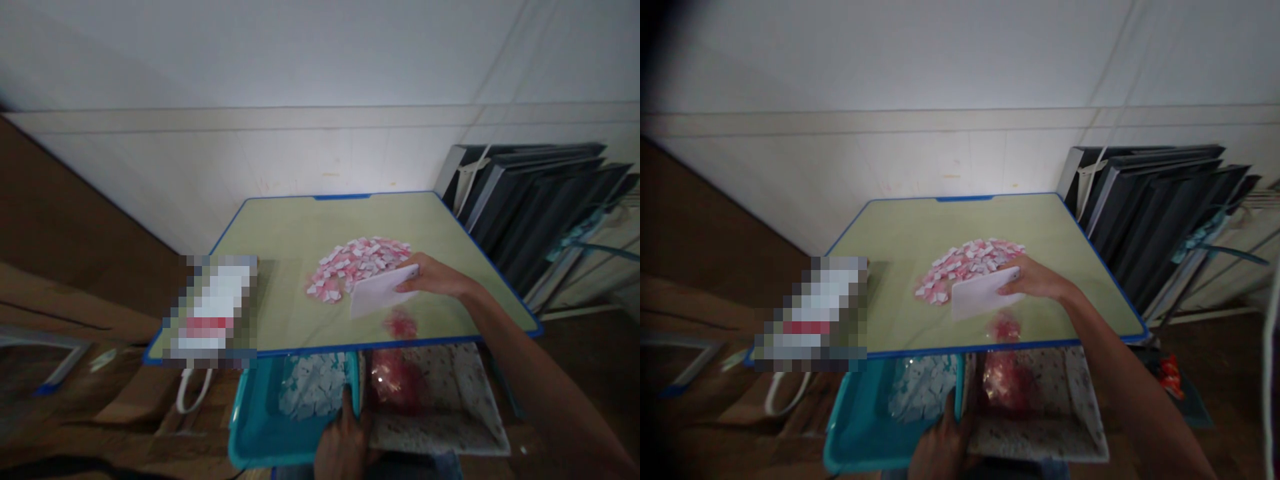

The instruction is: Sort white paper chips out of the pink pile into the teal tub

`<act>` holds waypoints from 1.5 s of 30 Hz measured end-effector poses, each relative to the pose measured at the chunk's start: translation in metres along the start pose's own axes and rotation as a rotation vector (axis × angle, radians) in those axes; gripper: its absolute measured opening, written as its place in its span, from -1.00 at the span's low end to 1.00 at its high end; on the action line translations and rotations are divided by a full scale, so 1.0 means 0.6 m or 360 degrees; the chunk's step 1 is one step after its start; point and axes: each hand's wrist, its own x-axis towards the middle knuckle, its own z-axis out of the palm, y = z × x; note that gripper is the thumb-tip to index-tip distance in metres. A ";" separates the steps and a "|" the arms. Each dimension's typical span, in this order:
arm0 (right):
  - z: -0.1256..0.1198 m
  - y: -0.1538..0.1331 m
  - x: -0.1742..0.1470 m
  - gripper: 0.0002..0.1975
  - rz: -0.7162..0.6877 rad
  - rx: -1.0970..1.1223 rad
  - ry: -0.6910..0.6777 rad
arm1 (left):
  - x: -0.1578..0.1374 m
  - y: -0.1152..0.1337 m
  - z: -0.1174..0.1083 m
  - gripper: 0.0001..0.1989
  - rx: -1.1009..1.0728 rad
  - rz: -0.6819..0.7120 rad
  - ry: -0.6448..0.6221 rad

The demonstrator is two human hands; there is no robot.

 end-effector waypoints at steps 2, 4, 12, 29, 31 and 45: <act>-0.006 0.001 -0.005 -0.75 0.0065 0.0051 -0.0049 | -0.001 0.000 -0.003 -0.45 -0.0009 -0.0004 -0.0019; -0.009 0.001 -0.011 -0.76 0.0125 0.0101 -0.0072 | -0.002 0.001 -0.007 -0.42 -0.0018 -0.0004 -0.0026; -0.006 0.006 -0.038 -0.72 0.0283 0.0171 -0.0023 | 0.000 -0.001 0.001 -0.45 -0.0045 -0.0010 -0.0017; 0.033 0.014 -0.096 -0.71 0.0424 0.0114 0.0234 | -0.004 -0.006 -0.004 -0.45 -0.0117 0.0081 0.0064; 0.042 0.016 -0.103 -0.72 0.0431 0.0101 0.0316 | -0.003 -0.006 0.000 -0.44 -0.0113 0.0091 0.0095; 0.089 -0.006 -0.161 -0.74 0.0355 -0.0102 0.0571 | -0.002 0.001 -0.017 -0.42 -0.0033 0.0022 -0.0043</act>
